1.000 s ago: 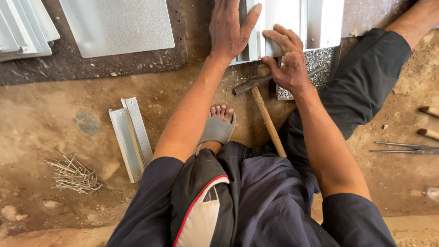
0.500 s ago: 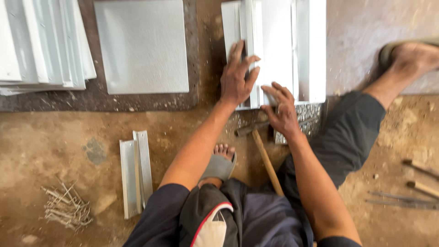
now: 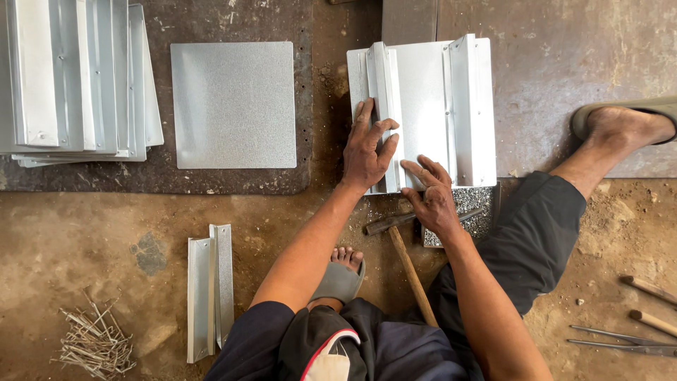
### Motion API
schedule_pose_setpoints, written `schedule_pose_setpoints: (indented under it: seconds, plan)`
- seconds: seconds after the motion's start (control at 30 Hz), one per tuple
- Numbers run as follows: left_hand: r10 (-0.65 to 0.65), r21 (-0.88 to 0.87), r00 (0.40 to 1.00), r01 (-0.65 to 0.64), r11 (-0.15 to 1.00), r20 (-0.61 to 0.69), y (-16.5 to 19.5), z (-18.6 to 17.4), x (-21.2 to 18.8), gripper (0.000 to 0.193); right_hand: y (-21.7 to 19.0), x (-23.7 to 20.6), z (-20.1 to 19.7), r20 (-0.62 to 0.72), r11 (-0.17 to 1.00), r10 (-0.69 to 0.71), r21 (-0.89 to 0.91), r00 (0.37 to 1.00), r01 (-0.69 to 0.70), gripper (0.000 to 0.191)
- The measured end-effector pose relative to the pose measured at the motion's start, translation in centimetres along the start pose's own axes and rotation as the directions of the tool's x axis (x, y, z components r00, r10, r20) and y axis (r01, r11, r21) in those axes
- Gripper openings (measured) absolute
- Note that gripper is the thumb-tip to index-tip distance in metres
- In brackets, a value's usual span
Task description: The person sits on the workshop floor and hammers nails to fasten white aluminum frame pieces together. They hold each panel steady with one hand, drive nails with a hammer, set finished panels aside, and pull new panels from a stack to continue assembly.
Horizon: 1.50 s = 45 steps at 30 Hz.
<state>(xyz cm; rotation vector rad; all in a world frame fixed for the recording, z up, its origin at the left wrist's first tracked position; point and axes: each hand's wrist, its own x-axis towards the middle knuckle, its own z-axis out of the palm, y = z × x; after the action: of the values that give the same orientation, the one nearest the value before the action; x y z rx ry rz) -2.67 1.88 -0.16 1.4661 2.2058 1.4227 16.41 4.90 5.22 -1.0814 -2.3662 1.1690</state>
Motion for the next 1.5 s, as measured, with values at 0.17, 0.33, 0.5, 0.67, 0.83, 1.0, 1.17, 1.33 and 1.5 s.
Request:
schedule_pose_setpoints:
  seconds: [0.17,0.33,0.5,0.67,0.83,1.0,1.17,1.33,1.5]
  plan:
    - [-0.008,0.009,1.000,0.007,1.000,0.024,-0.3,0.2,0.0,0.023,0.1,-0.1,0.3,0.013,1.000,0.015,0.013,1.000,-0.015,0.050]
    - [-0.018,-0.010,0.999,0.019,1.000,0.034,-0.3,0.1,-0.2,0.023,0.5,-0.2,0.5,0.002,1.000,-0.025,0.011,1.000,0.025,0.050]
    - [-0.016,-0.031,1.000,0.016,0.999,0.020,0.2,-0.3,0.1,0.021,1.3,-0.1,0.7,0.011,0.997,-0.072,-0.006,0.997,0.072,0.049]
    - [0.031,-0.021,0.999,-0.030,0.999,0.019,0.4,-0.6,-0.4,0.026,2.4,-0.9,0.8,-0.035,0.974,-0.218,-0.065,0.975,0.215,0.050]
    - [-0.075,-0.163,0.993,0.089,0.983,0.087,0.4,-0.4,-1.8,0.025,2.5,-1.9,0.9,-0.042,0.995,-0.086,0.047,0.995,0.088,0.048]
    - [0.098,-0.023,0.993,-0.100,0.995,-0.064,-0.3,-0.1,-1.6,0.044,1.8,-1.6,0.8,-0.034,0.981,-0.193,-0.046,0.981,0.191,0.043]
    - [-0.236,-0.234,0.969,0.214,0.948,-0.071,-0.6,-0.3,-3.1,0.089,1.9,-1.5,0.7,-0.027,0.975,-0.212,-0.068,0.977,0.210,0.039]
    - [-0.472,-0.558,0.807,0.588,0.586,0.354,0.2,-1.2,-4.8,0.102,3.0,-1.8,1.1,-0.022,0.975,-0.211,-0.071,0.977,0.209,0.039]
    - [-0.448,-0.604,0.827,0.557,0.570,0.339,0.6,-1.3,-4.4,0.095,3.8,-1.8,1.6,-0.027,0.987,-0.157,0.024,0.987,0.158,0.047]
